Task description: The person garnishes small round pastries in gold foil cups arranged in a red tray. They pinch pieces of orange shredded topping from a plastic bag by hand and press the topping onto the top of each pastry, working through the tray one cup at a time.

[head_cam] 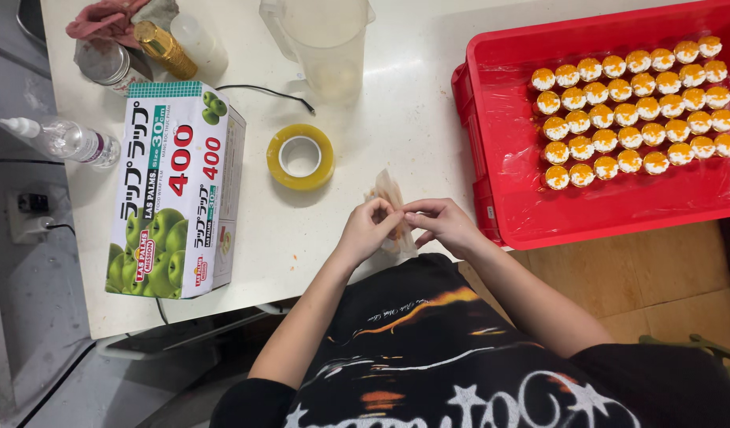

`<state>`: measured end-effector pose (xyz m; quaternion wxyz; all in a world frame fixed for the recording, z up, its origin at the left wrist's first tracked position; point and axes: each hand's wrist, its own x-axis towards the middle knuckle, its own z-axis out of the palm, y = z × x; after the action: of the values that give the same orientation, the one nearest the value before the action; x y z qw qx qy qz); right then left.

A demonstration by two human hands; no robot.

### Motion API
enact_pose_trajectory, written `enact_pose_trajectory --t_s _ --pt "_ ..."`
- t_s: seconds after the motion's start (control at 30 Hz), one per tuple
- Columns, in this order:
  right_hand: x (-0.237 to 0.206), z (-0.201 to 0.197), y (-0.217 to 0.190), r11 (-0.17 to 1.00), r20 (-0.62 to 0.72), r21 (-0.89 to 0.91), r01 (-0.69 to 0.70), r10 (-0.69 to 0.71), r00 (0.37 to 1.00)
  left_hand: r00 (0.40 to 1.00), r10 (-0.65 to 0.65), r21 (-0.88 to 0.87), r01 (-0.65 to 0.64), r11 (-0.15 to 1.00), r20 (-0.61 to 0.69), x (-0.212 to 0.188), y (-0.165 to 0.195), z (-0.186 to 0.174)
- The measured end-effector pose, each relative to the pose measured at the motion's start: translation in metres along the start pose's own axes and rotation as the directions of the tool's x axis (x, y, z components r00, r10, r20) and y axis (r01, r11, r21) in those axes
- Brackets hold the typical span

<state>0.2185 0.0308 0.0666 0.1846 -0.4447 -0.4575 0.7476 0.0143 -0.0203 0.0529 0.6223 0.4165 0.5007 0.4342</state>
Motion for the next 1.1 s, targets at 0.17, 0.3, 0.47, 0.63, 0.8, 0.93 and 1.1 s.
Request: enact_pose_trajectory --t_s 0.17,0.3,0.47,0.63,0.8,0.93,1.1 --pt "0.0 -0.001 0.004 1.0 -0.03 0.005 -0.003 0.003 1.0 0.999 -0.012 0.093 0.015 0.996 -0.031 0.005 0.005 0.003" --pt "-0.005 0.005 -0.006 0.986 -0.068 -0.165 0.03 -0.042 0.997 0.996 -0.079 0.056 0.081 0.995 -0.046 0.012 0.014 0.005" --pt "-0.009 0.014 -0.016 0.939 -0.073 -0.333 0.089 -0.12 0.99 0.995 -0.089 0.1 0.093 0.991 -0.037 0.015 0.02 0.003" --pt "-0.006 0.021 -0.011 0.967 -0.112 -0.255 -0.01 -0.02 0.994 0.981 -0.188 0.219 0.172 0.96 0.054 0.01 0.018 -0.009" --pt "-0.001 0.021 -0.007 0.941 -0.13 -0.337 -0.001 -0.045 0.99 0.97 -0.202 0.145 0.182 0.973 0.136 0.012 0.01 -0.014" --pt "-0.001 0.028 -0.011 0.79 -0.128 -0.583 0.191 -0.322 0.938 0.975 -0.192 0.12 0.179 0.977 0.109 0.014 0.011 -0.008" --pt "-0.008 0.043 -0.02 0.718 -0.082 -0.655 0.237 -0.378 0.922 0.978 -0.198 0.257 0.174 0.951 0.072 0.01 0.025 -0.011"
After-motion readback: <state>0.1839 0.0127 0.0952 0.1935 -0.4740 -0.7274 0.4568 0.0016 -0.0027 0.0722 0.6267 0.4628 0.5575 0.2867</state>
